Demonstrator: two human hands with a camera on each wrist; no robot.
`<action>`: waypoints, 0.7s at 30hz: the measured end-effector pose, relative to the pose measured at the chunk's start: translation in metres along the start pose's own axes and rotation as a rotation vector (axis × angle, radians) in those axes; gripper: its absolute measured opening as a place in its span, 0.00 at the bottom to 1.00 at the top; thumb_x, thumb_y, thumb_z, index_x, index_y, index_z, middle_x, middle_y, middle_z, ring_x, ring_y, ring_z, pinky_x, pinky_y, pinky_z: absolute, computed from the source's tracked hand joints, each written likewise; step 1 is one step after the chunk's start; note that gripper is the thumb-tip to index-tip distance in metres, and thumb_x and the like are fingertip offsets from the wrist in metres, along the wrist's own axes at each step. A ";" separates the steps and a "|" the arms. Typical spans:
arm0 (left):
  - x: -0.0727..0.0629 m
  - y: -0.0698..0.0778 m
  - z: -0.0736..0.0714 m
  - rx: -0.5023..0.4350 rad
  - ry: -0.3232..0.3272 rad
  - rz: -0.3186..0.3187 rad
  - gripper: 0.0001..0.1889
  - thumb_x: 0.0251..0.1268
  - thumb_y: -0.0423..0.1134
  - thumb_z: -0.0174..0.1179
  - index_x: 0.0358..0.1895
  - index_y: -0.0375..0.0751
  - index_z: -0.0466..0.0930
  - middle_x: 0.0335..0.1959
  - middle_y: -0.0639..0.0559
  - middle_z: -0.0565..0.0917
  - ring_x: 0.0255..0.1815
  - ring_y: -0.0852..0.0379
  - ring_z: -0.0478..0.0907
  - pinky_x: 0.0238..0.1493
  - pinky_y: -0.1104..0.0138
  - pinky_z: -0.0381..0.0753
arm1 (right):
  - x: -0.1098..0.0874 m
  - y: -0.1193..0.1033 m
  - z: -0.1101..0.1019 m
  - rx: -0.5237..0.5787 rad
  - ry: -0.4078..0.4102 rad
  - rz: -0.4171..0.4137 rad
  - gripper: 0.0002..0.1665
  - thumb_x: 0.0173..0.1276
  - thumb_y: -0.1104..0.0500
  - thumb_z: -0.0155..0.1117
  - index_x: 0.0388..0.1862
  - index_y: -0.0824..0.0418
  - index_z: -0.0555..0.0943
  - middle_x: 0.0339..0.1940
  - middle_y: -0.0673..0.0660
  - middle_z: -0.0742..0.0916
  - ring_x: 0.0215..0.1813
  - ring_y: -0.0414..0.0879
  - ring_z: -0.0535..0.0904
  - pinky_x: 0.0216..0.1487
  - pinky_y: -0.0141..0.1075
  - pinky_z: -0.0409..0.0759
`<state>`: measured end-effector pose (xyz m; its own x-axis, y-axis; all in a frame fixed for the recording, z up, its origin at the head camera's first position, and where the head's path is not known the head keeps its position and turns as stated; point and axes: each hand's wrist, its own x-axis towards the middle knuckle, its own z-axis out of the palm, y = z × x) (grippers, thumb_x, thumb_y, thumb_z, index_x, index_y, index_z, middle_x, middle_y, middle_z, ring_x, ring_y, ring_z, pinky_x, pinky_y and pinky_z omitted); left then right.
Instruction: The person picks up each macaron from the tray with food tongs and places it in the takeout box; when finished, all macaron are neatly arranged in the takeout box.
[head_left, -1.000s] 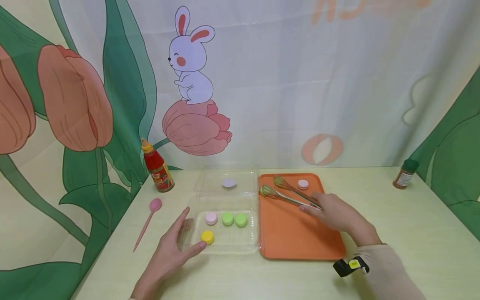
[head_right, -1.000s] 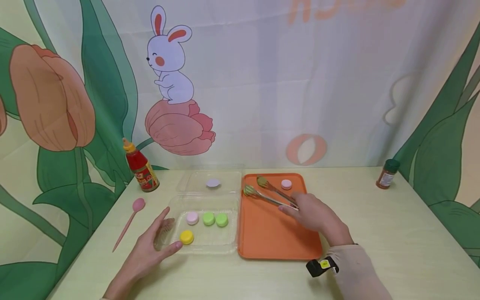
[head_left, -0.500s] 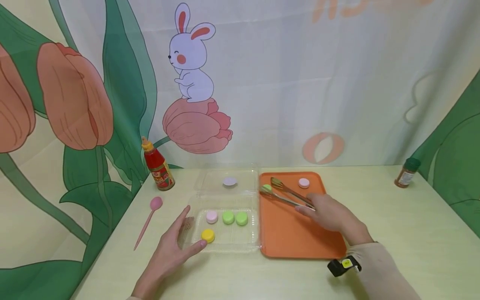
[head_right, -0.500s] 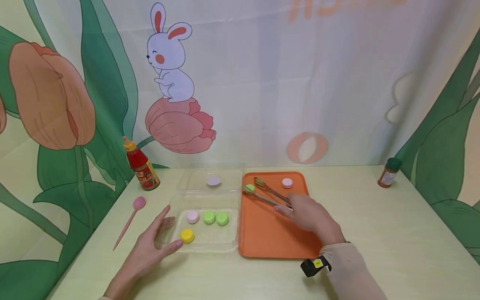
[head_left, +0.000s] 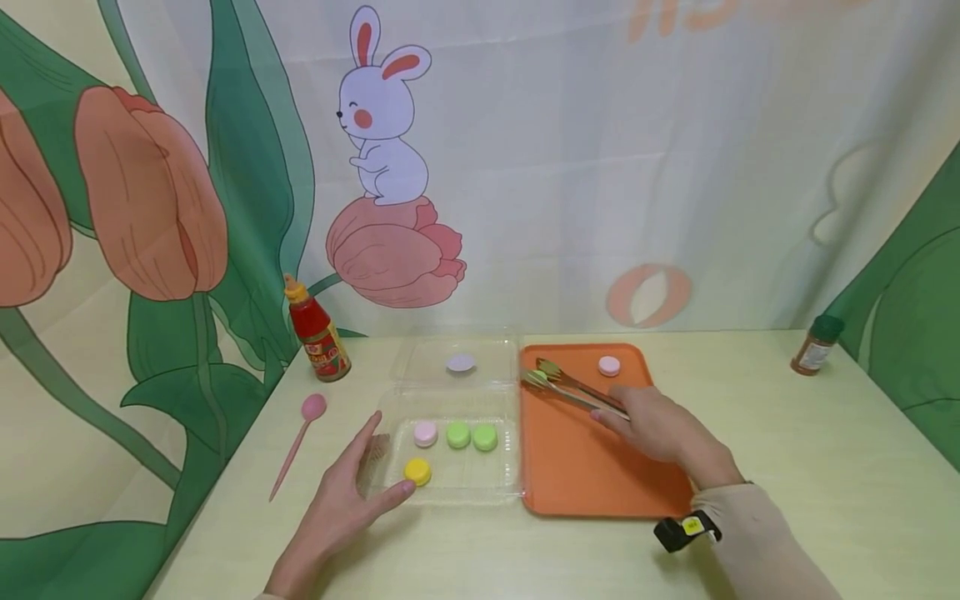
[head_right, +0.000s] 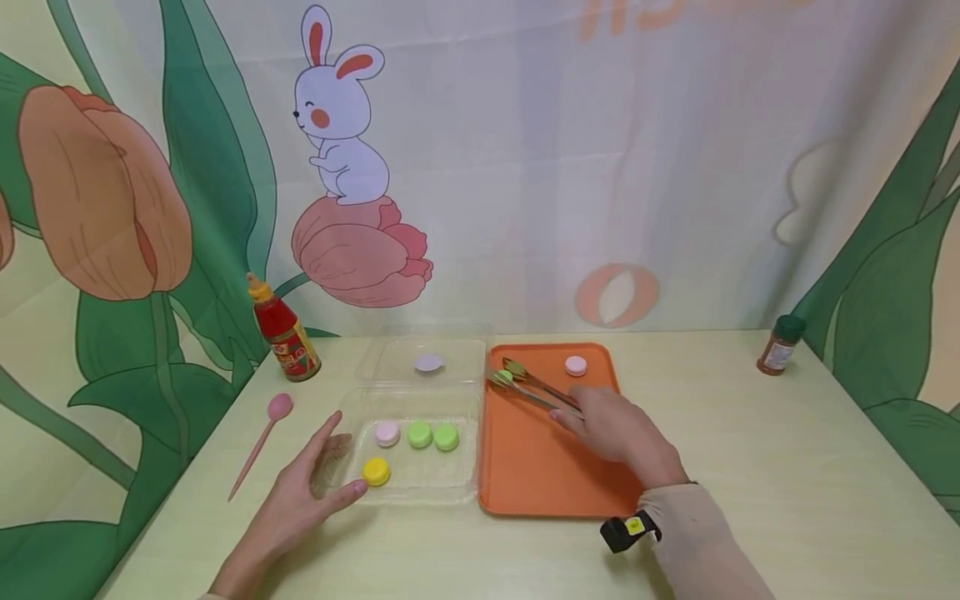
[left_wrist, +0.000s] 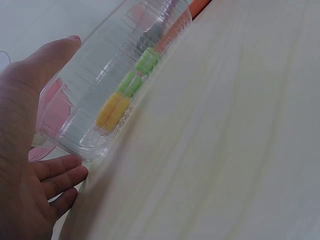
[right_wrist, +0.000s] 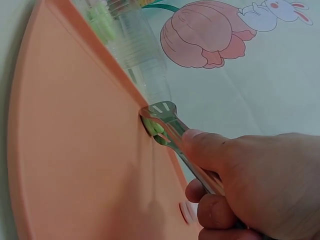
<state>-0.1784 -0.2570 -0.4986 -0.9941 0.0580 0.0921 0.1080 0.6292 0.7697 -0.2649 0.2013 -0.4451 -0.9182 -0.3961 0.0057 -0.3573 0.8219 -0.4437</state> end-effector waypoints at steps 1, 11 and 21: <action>0.000 0.000 0.000 0.001 -0.001 -0.003 0.60 0.65 0.63 0.79 0.93 0.61 0.50 0.87 0.40 0.69 0.89 0.37 0.63 0.87 0.35 0.57 | -0.001 0.000 -0.001 0.006 -0.005 0.001 0.19 0.86 0.46 0.66 0.48 0.62 0.81 0.28 0.51 0.77 0.31 0.45 0.74 0.35 0.40 0.72; 0.000 0.000 0.000 0.000 -0.003 -0.002 0.60 0.65 0.63 0.79 0.93 0.59 0.50 0.87 0.40 0.69 0.89 0.37 0.62 0.87 0.34 0.57 | -0.010 0.009 -0.018 -0.008 0.017 0.014 0.20 0.87 0.45 0.65 0.49 0.62 0.81 0.27 0.51 0.75 0.31 0.46 0.73 0.32 0.40 0.70; 0.000 0.001 0.000 0.004 -0.006 -0.008 0.61 0.64 0.64 0.79 0.93 0.61 0.49 0.86 0.41 0.70 0.89 0.38 0.63 0.87 0.34 0.57 | -0.024 0.013 -0.045 0.023 0.125 -0.020 0.17 0.87 0.47 0.65 0.43 0.59 0.79 0.26 0.50 0.76 0.26 0.44 0.70 0.28 0.37 0.68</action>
<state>-0.1787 -0.2565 -0.4982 -0.9950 0.0574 0.0820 0.0998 0.6325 0.7681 -0.2548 0.2395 -0.4107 -0.9256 -0.3570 0.1254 -0.3729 0.8042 -0.4629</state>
